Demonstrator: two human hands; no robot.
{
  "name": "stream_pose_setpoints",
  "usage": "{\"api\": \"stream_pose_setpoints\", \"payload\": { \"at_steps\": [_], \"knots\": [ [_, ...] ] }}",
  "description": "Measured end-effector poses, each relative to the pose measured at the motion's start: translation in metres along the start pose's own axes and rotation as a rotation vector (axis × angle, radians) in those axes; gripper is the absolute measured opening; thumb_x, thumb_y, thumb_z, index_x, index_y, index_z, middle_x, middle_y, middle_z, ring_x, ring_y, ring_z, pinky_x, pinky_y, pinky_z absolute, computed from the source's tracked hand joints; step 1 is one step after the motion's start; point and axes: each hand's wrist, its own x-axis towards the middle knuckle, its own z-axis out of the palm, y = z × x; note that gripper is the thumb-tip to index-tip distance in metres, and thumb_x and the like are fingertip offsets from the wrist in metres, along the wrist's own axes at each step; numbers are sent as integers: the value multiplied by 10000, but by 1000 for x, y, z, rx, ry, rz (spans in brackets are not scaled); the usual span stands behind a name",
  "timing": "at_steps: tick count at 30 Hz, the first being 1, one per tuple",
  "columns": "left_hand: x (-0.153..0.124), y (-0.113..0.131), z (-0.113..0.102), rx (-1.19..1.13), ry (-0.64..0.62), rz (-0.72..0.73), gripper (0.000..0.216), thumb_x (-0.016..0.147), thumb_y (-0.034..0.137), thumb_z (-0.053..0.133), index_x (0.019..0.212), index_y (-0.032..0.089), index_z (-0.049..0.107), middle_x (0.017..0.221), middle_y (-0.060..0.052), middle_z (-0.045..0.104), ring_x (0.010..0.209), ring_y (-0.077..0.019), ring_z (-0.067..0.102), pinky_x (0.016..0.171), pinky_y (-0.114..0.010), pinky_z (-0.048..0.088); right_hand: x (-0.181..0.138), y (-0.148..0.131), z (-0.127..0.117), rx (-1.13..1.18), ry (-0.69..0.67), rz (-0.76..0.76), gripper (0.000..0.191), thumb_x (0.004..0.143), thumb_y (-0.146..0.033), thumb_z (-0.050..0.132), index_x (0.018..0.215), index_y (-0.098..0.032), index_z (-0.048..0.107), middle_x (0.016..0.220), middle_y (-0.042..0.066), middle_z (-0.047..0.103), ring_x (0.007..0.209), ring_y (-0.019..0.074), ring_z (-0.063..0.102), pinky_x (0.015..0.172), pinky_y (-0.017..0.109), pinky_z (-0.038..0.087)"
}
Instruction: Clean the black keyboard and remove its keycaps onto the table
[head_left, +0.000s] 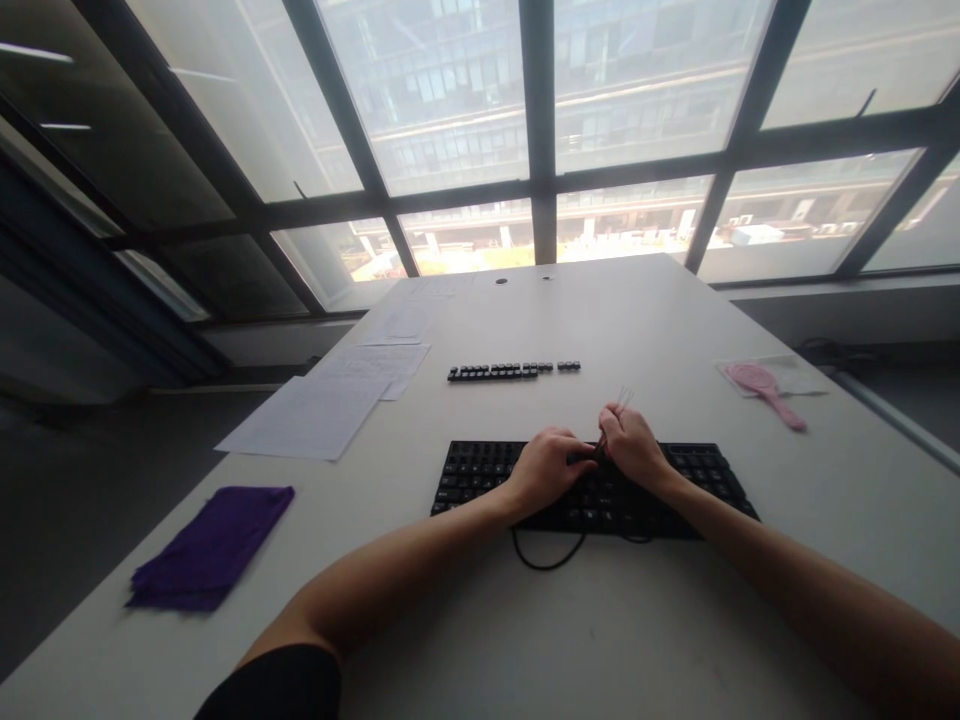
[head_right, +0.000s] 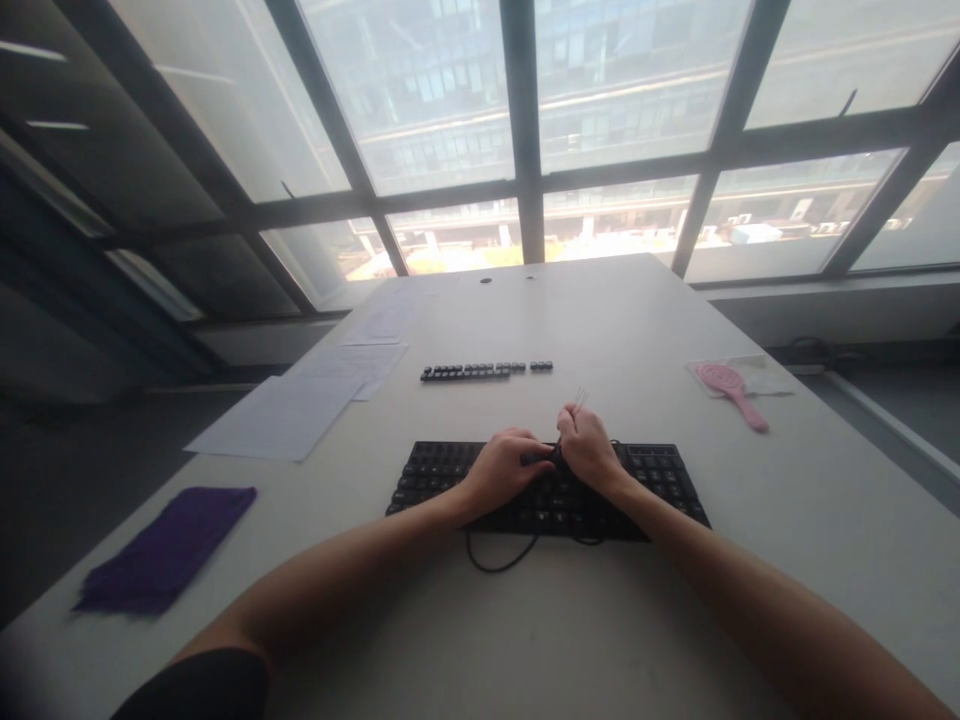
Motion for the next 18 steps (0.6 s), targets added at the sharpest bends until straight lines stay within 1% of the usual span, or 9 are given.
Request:
{"api": "stream_pose_setpoints", "payload": {
  "at_steps": [3, 10, 18],
  "knots": [
    [1, 0, 1, -4, 14, -1, 187, 825, 284, 750, 998, 221, 784, 921, -53, 744, 850, -194, 649, 821, -311, 496, 0, 0, 0, 16, 11, 4, 279, 928, -320, 392, 684, -219, 483, 482, -21, 529, 483, 150, 508, 534, 260, 380],
    [1, -2, 3, 45, 43, 53, 138, 812, 269, 767, 936, 215, 794, 896, -44, 754, 849, -198, 621, 832, -322, 499, -1, 0, 1, 59, 29, 0, 264, 930, -324, 401, 701, -218, 481, 478, -20, 538, 465, 148, 517, 529, 259, 393],
    [2, -5, 4, 41, 50, 118, 126, 825, 258, 754, 936, 212, 791, 884, -41, 754, 831, -185, 611, 810, -306, 503, -2, 2, 1, 82, 40, -14, 259, 935, -334, 409, 713, -221, 478, 475, -25, 534, 450, 145, 513, 521, 258, 398]
  ]
}}
